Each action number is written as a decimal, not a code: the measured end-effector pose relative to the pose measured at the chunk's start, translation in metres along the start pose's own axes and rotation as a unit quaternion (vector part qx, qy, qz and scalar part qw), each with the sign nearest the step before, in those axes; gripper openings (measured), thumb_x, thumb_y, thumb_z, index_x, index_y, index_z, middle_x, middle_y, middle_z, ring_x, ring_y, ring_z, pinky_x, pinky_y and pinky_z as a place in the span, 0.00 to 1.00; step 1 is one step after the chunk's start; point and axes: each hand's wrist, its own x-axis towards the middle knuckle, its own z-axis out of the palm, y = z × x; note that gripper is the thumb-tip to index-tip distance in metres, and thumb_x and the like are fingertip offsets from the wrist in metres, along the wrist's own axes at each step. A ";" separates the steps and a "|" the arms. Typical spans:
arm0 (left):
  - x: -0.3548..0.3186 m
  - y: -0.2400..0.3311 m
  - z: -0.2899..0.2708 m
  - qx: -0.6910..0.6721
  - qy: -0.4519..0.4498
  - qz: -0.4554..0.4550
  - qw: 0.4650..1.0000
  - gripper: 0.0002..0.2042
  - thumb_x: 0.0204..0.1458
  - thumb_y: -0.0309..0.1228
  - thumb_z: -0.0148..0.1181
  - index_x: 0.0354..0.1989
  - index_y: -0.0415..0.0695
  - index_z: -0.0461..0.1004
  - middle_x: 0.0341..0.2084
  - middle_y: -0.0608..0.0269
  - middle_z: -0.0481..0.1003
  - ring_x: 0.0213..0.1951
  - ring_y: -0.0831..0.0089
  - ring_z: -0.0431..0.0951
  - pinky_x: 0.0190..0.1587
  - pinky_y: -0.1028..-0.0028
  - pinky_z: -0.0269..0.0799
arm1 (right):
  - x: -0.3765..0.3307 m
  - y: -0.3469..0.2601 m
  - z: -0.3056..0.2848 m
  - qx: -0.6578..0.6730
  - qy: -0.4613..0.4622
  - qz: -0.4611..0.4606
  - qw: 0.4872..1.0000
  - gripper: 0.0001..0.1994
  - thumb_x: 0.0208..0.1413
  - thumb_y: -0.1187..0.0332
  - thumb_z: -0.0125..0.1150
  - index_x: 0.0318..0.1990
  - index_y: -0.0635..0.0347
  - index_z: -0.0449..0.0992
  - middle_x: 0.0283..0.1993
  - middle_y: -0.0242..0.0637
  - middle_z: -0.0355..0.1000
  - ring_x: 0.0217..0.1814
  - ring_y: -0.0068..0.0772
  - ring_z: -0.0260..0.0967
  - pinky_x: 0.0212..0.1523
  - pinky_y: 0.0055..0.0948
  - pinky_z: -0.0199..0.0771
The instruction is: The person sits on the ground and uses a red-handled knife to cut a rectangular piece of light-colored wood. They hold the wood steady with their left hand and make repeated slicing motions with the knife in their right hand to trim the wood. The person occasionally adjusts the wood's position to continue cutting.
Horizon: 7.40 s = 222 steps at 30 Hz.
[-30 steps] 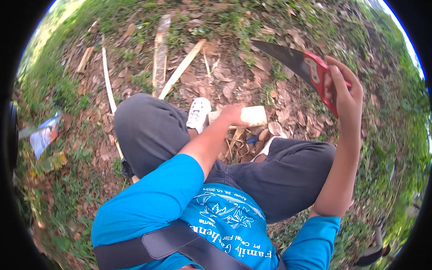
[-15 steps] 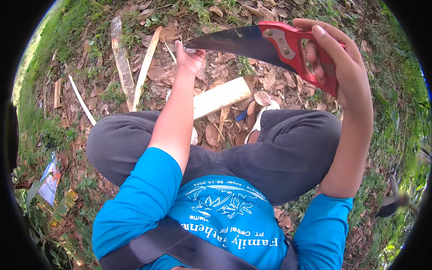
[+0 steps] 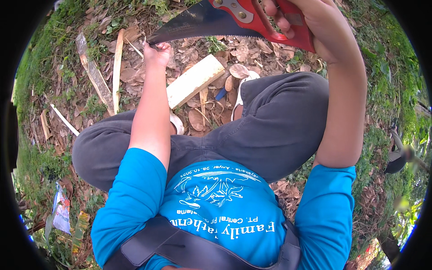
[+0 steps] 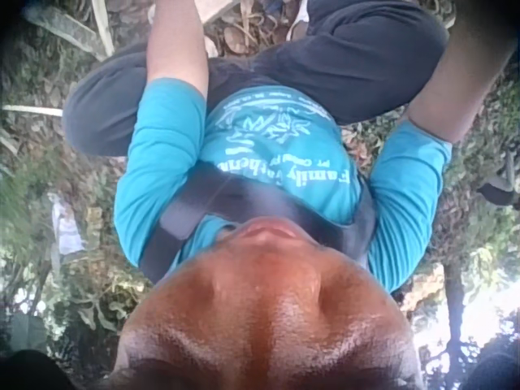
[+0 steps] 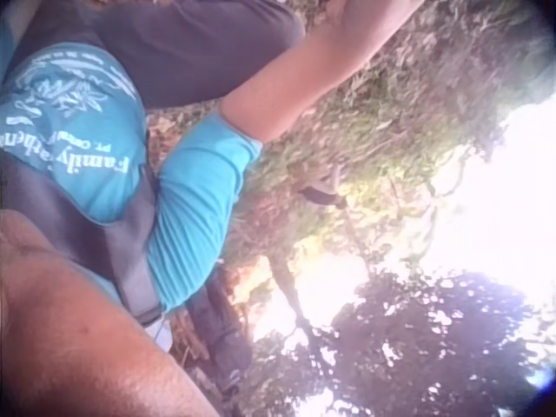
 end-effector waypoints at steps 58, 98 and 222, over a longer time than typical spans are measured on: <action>0.118 -0.143 0.021 0.068 -0.095 -0.139 0.983 0.21 0.67 0.42 0.41 0.29 0.39 0.71 0.28 0.56 0.76 0.37 0.59 0.75 0.50 0.54 0.68 | -0.055 0.066 -0.139 0.113 0.240 0.034 0.964 0.07 0.61 0.71 0.65 0.38 0.68 0.82 0.29 0.46 0.79 0.26 0.37 0.79 0.26 0.37 0.83; -0.041 -0.095 -0.055 0.937 -0.152 -0.001 0.314 0.46 0.44 0.71 0.65 0.55 0.38 0.73 0.51 0.39 0.79 0.56 0.44 0.78 0.60 0.54 0.71 | 0.026 0.015 -0.065 0.239 0.283 -0.140 0.918 0.14 0.68 0.64 0.47 0.43 0.67 0.76 0.29 0.34 0.67 0.23 0.24 0.65 0.25 0.30 0.68; -0.135 0.265 0.091 0.936 -0.022 0.328 0.127 0.16 0.57 0.33 0.66 0.53 0.45 0.76 0.41 0.53 0.79 0.44 0.47 0.79 0.49 0.55 0.72 | -0.051 0.196 -0.282 -0.067 0.313 0.177 0.931 0.19 0.65 0.54 0.66 0.51 0.62 0.80 0.40 0.28 0.73 0.42 0.18 0.69 0.46 0.24 0.74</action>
